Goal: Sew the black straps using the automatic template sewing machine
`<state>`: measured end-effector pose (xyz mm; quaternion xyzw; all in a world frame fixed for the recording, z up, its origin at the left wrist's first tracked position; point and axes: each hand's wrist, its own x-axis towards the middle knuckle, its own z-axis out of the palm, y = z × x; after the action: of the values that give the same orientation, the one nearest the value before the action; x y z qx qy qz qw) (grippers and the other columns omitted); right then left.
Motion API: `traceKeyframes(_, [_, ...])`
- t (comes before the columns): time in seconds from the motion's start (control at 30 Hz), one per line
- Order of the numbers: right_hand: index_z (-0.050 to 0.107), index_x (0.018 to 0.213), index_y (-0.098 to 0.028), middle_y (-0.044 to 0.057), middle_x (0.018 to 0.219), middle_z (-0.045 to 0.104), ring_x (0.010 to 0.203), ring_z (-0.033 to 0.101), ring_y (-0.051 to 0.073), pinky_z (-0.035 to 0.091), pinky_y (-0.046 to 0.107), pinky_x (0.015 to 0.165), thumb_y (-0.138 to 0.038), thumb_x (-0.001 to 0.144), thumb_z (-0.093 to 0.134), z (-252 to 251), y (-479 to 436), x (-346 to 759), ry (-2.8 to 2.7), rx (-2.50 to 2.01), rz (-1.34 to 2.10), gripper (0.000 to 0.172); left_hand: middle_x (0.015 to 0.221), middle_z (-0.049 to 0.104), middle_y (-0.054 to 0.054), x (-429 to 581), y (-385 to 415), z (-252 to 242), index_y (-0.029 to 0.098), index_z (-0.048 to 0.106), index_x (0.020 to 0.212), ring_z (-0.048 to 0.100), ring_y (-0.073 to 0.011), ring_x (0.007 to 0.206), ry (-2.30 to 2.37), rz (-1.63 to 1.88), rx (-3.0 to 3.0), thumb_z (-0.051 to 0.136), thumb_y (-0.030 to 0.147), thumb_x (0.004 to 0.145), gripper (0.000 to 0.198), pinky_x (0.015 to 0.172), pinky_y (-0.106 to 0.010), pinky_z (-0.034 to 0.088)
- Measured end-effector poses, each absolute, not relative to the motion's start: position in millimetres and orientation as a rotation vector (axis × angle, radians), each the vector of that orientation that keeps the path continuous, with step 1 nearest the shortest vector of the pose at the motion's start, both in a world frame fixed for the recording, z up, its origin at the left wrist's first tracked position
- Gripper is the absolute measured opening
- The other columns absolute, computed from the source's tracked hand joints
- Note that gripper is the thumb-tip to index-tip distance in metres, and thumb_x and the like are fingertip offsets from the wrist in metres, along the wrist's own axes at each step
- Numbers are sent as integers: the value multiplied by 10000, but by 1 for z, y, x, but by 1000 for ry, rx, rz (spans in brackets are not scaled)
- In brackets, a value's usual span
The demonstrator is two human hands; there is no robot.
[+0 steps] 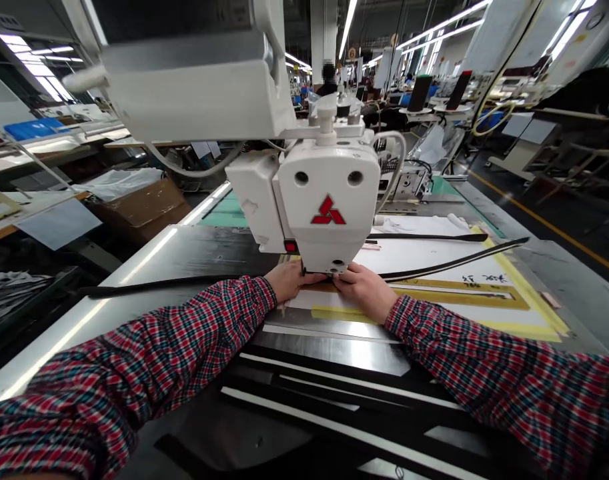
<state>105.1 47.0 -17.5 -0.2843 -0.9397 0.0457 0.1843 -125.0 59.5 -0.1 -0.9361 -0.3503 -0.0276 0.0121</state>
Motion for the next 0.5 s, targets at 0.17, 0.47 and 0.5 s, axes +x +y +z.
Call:
traceKeyframes(0.17, [598, 1013, -126, 99, 906, 538, 937, 440, 225, 445, 357, 804, -82, 900, 390, -10, 42, 109, -2710, -724, -50, 240, 1242, 531, -60, -114, 38, 10, 208, 494, 1237, 457, -247, 1165, -1043, -77, -2853, 500, 38, 770, 497, 1005, -391, 333])
traceKeyframes(0.47, [600, 931, -80, 94, 876, 533, 851, 428, 213, 419, 323, 766, -74, 898, 443, -3, 35, 100, -2786, -805, -229, 160, 1275, 465, -189, -80, -4, 5, 33, 441, 1236, 420, -282, 1187, -1337, -89, -2732, 417, 167, 847, 413, 995, -418, 336])
traceKeyframes(0.5, [601, 934, -82, 91, 878, 534, 847, 428, 214, 416, 321, 758, -80, 901, 445, -2, 34, 100, -2792, -820, -253, 159, 1280, 462, -183, -81, -4, 5, 38, 442, 1239, 416, -282, 1189, -1354, -121, -2726, 397, 219, 874, 409, 992, -420, 341])
